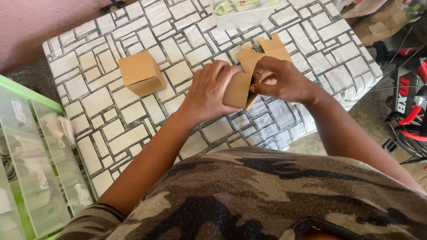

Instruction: The person flattens small cardboard boxes one at a time by opening and pressing them flat on a bed, stacks the flattened boxes, ties the stack together with a green ribbon, and places the bundled cardboard into a plastic storage bin.

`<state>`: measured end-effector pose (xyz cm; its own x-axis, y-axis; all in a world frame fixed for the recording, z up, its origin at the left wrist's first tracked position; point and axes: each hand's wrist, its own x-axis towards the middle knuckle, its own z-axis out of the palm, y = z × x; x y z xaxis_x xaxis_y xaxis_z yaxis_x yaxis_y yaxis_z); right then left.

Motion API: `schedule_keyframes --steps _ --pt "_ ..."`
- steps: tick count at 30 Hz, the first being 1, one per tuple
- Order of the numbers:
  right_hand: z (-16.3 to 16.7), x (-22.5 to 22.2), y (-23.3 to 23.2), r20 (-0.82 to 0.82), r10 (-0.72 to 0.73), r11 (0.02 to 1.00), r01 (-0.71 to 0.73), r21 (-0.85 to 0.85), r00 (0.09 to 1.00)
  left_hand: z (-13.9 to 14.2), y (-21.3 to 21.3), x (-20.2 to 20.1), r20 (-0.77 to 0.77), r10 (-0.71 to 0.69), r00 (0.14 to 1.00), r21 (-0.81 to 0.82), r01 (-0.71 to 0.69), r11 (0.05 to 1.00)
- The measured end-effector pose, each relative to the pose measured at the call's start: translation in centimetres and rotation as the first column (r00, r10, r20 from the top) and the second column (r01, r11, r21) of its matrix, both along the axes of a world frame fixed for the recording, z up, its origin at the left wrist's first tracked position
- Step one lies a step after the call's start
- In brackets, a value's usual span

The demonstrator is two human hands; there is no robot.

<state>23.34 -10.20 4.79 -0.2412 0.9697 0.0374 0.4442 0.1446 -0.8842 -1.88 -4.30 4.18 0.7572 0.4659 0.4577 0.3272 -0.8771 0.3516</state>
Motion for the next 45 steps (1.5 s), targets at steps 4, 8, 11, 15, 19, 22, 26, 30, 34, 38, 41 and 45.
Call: schedule_keyframes --steps 4,8,11,15,19,22,26,30,34,38,41,45 --pt "0.6 -1.1 0.2 -0.211 -0.063 0.997 0.052 -0.057 0.976 0.2 0.9 0.8 0.027 0.023 0.999 0.024 -0.024 0.999" --pt "1.7 -3.3 0.2 -0.209 -0.343 0.914 0.273 -0.300 0.916 0.9 1.8 0.9 0.078 0.106 0.991 0.076 -0.112 0.991" --pt "2.4 -4.3 0.0 -0.285 -0.284 0.931 0.193 -0.309 0.915 1.3 2.0 0.3 0.107 0.095 0.990 0.096 -0.106 0.990" --pt "3.0 -3.5 0.1 -0.213 -0.199 0.946 0.131 -0.298 0.957 1.4 1.9 0.2 0.128 0.046 0.991 0.053 -0.053 0.997" --pt "3.0 -2.7 0.8 -0.238 -0.184 0.942 0.102 -0.320 0.954 1.2 1.9 0.2 0.152 0.067 0.986 0.042 -0.074 0.996" --pt "2.8 -2.7 0.9 -0.272 -0.199 0.943 0.108 -0.315 0.941 1.0 1.8 0.5 0.134 0.111 0.985 0.044 -0.118 0.992" --pt "2.7 -3.3 0.8 -0.271 -0.316 0.909 0.209 -0.360 0.909 0.6 1.0 1.2 0.131 0.182 0.975 0.135 -0.199 0.971" --pt "2.6 -3.6 0.4 -0.207 -0.298 0.920 0.223 -0.321 0.932 0.4 0.5 0.6 0.148 0.160 0.976 0.159 -0.183 0.970" --pt "3.0 -2.9 0.5 -0.213 -0.216 0.946 0.150 -0.286 0.953 0.7 1.0 0.5 0.136 0.151 0.979 0.123 -0.168 0.978" --pt "3.4 -2.3 0.6 -0.241 -0.181 0.956 0.113 -0.271 0.953 0.9 1.5 0.6 0.132 0.143 0.981 0.094 -0.156 0.983" --pt "3.7 -1.8 0.3 -0.267 -0.201 0.941 0.109 -0.321 0.943 1.1 1.9 0.1 0.144 0.101 0.985 0.060 -0.110 0.992" --pt "4.0 -0.7 -0.2 -0.355 -0.195 0.938 0.068 -0.340 0.914 1.3 2.7 -1.0 0.132 0.053 0.990 -0.044 -0.048 0.998"
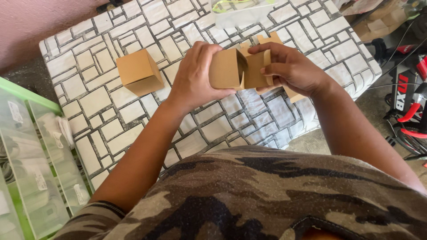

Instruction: The person flattens small cardboard boxes one at a time by opening and pressing them flat on a bed, stacks the flattened boxes, ties the stack together with a green ribbon, and places the bundled cardboard into a plastic storage bin.

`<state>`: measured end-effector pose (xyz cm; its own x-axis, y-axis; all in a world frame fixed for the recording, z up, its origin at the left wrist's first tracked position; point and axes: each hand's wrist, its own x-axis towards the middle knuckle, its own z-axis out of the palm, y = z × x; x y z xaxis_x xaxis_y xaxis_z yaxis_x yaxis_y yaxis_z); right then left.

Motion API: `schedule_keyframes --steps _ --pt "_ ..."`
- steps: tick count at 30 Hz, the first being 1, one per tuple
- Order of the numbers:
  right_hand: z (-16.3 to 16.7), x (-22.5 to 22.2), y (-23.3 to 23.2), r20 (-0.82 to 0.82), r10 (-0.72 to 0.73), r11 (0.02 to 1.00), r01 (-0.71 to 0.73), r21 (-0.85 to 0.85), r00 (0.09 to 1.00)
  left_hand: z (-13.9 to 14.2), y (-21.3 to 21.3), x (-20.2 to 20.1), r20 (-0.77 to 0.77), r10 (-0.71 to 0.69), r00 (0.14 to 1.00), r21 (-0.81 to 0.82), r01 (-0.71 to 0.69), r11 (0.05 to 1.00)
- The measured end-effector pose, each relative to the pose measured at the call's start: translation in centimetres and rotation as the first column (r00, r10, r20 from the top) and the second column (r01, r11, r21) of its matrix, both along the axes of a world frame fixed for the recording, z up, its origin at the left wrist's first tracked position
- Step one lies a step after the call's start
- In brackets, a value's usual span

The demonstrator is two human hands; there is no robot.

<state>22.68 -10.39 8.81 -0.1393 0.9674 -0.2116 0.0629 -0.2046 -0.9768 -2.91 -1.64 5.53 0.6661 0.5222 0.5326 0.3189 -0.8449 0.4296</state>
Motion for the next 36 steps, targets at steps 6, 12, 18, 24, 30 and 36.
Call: schedule_keyframes --steps 6,12,18,24,30,36 --pt "-2.4 0.0 0.5 0.196 -0.106 0.992 0.090 0.089 0.975 0.1 -0.8 0.7 -0.015 0.011 1.000 0.088 -0.010 0.996" --pt "-6.1 1.7 1.2 -0.055 -0.254 0.959 0.259 0.115 0.966 0.5 -0.5 0.0 0.019 0.035 0.999 -0.004 -0.035 0.999" --pt "-7.4 3.6 0.6 -0.429 -0.241 0.969 0.190 -0.157 0.871 0.4 -0.2 -0.6 0.153 -0.055 0.987 -0.131 0.076 0.988" --pt "-4.7 1.0 0.0 0.357 -0.388 0.848 0.178 0.499 0.850 0.3 -0.4 -0.2 0.014 0.009 1.000 -0.103 -0.008 0.995" --pt "-1.8 -1.2 -0.2 0.355 -0.344 0.839 0.115 0.532 0.869 -0.4 0.1 0.7 -0.036 0.201 0.979 0.073 -0.198 0.977" --pt "-3.4 0.0 -0.2 0.232 -0.262 0.952 0.212 0.221 0.937 -0.8 1.4 0.8 0.024 0.128 0.991 -0.383 -0.109 0.917"
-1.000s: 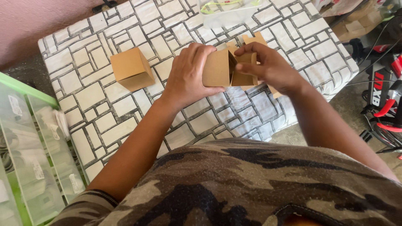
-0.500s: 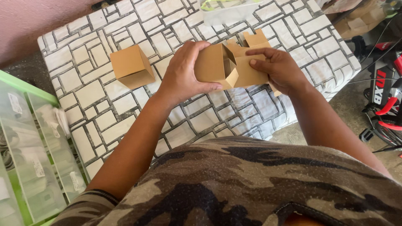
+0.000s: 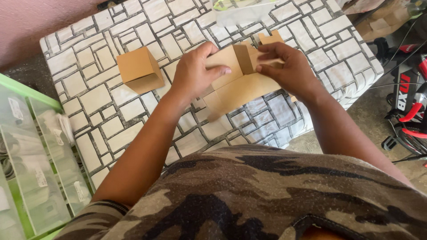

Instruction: The person flattens small cardboard boxes one at a time by opening and pressing them flat on a bed, stacks the flattened boxes, ties the stack together with a green ribbon, and places the bundled cardboard into a plastic storage bin.

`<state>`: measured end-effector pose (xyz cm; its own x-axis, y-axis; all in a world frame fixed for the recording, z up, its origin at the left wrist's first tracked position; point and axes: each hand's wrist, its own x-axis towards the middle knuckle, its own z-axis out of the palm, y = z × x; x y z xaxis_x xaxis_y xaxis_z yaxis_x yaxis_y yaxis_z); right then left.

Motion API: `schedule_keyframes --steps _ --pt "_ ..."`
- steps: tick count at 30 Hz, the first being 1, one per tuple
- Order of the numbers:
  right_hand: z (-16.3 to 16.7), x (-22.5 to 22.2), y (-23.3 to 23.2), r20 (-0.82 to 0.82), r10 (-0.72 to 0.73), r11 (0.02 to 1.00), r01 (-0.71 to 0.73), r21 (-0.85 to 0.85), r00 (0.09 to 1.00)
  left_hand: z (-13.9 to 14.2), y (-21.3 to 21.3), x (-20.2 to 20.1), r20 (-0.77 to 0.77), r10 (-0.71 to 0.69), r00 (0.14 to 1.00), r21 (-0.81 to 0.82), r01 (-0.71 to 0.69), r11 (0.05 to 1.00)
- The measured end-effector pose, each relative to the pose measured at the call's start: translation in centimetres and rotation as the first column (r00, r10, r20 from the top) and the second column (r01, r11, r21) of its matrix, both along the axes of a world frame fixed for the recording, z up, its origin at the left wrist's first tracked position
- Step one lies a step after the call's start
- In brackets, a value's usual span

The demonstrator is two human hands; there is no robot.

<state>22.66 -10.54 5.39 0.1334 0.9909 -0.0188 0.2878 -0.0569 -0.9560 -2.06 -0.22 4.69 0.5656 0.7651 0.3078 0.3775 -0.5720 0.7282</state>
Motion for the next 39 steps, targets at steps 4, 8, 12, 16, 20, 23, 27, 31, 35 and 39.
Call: schedule_keyframes --steps 4,8,12,16,20,23,27,31,35,39 --pt "-2.6 1.1 0.0 -0.043 -0.089 0.986 0.082 -0.143 0.995 -0.1 1.2 0.6 -0.161 0.031 0.986 -0.032 -0.036 0.999" --pt "-5.1 0.6 -0.1 0.110 -0.179 0.980 0.187 -0.071 0.978 -2.0 0.1 2.5 -0.416 0.051 0.908 0.160 0.017 0.987" --pt "-5.3 -0.7 -1.6 0.495 -0.267 0.963 0.216 0.160 0.827 -5.5 -2.6 2.9 -0.549 -0.066 0.833 0.152 0.178 0.972" --pt "-4.4 -2.5 -3.2 0.751 -0.484 0.828 -0.044 0.560 0.450 -7.6 -3.4 2.2 -0.573 -0.068 0.816 0.111 0.160 0.981" --pt "-4.9 -4.7 -3.7 0.723 -0.234 0.878 -0.178 0.445 0.650 -8.0 -3.4 2.3 -0.659 -0.071 0.749 0.081 0.164 0.983" --pt "-6.0 -6.0 -4.5 0.731 -0.181 0.886 -0.214 0.411 0.658 -7.9 -3.4 2.5 -0.691 -0.073 0.719 0.072 0.168 0.983" --pt "-6.9 -6.2 -4.9 0.723 -0.203 0.880 -0.200 0.430 0.661 -7.2 -3.1 3.0 -0.657 -0.038 0.753 0.136 0.168 0.976" --pt "-6.9 -5.7 -4.4 0.695 -0.172 0.905 -0.168 0.392 0.698 -5.7 -1.8 3.8 -0.624 0.012 0.781 0.190 0.137 0.972" --pt "-6.0 -4.7 -3.7 0.611 -0.094 0.946 -0.121 0.301 0.786 -4.5 -0.5 4.7 -0.562 -0.017 0.827 0.131 0.109 0.985" --pt "-4.9 -5.0 -4.7 0.517 -0.136 0.920 -0.086 0.382 0.845 -4.0 0.8 5.3 -0.520 0.033 0.853 0.120 0.035 0.992"
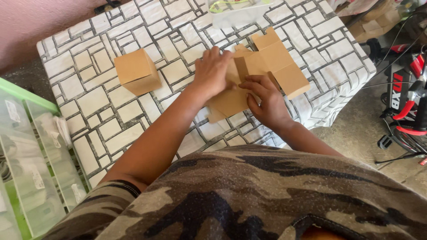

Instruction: The person flattens small cardboard boxes one at a time by opening and pressing them flat on a bed, stacks the flattened boxes, ties the stack together with a green ribbon, and places the bundled cardboard into a plastic storage bin.

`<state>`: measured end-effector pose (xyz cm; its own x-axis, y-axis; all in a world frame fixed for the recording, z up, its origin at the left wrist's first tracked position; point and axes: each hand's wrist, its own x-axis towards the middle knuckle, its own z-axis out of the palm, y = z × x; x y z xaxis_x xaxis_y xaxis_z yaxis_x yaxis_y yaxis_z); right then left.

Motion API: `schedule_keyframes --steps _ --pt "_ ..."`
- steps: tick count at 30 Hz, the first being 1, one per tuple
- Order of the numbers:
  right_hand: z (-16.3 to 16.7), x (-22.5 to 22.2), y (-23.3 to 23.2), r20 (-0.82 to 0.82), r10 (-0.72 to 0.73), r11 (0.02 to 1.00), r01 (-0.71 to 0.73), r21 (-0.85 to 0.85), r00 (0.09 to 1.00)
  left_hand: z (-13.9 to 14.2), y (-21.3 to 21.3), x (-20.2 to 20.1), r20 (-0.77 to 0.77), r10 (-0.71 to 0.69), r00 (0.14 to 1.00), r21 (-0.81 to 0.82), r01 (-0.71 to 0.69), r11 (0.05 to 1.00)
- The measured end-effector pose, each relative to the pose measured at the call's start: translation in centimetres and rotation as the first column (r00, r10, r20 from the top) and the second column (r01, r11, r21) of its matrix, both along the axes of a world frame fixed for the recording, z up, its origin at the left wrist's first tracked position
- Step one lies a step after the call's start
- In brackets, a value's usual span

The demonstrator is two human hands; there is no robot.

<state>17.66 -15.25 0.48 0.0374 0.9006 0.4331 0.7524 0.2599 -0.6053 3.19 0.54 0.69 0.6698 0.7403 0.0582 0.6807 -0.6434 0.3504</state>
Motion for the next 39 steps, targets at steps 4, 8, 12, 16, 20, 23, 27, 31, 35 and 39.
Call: schedule_keyframes --steps 4,8,12,16,20,23,27,31,35,39 --pt "1.5 0.2 -1.5 -0.067 -0.071 0.990 0.079 0.118 0.995 0.2 2.3 -2.1 0.286 0.029 0.958 -0.149 0.015 0.989" --pt "2.4 0.8 -1.4 -0.386 -0.210 0.961 0.262 0.087 0.898 -0.6 3.7 -2.8 0.553 0.304 0.776 -0.461 -0.019 0.887" --pt "2.0 2.6 1.0 -0.754 -0.263 0.964 0.204 -0.172 0.602 -3.2 2.4 1.0 0.706 0.527 0.473 -0.624 0.064 0.779" --pt "1.0 7.6 4.3 -0.482 -0.365 0.927 0.261 -0.270 0.796 -5.5 0.4 5.6 0.638 0.669 0.381 -0.706 -0.055 0.706" --pt "-0.3 13.1 6.7 -0.357 -0.267 0.939 0.159 -0.305 0.895 -6.0 -0.6 6.4 0.578 0.479 0.661 -0.483 -0.196 0.853" --pt "-1.7 15.0 7.6 -0.220 -0.294 0.899 0.191 -0.394 0.930 -5.4 -0.3 6.1 0.453 0.388 0.803 -0.382 -0.219 0.898" --pt "-3.7 14.4 7.8 -0.015 -0.375 0.887 0.353 -0.297 0.927 -5.2 0.4 6.3 0.422 0.282 0.861 -0.212 -0.209 0.955" --pt "-4.4 13.4 7.6 0.098 -0.476 0.836 0.484 -0.260 0.874 -5.9 1.5 6.6 0.417 0.261 0.871 -0.103 -0.240 0.965" --pt "-4.5 12.1 7.1 0.123 -0.484 0.829 0.499 -0.254 0.866 -6.1 2.8 6.4 0.329 0.276 0.903 -0.085 -0.263 0.961" --pt "-3.5 11.1 7.2 0.177 -0.477 0.836 0.507 -0.209 0.861 -5.8 2.3 6.5 0.273 0.313 0.910 -0.108 -0.294 0.950"
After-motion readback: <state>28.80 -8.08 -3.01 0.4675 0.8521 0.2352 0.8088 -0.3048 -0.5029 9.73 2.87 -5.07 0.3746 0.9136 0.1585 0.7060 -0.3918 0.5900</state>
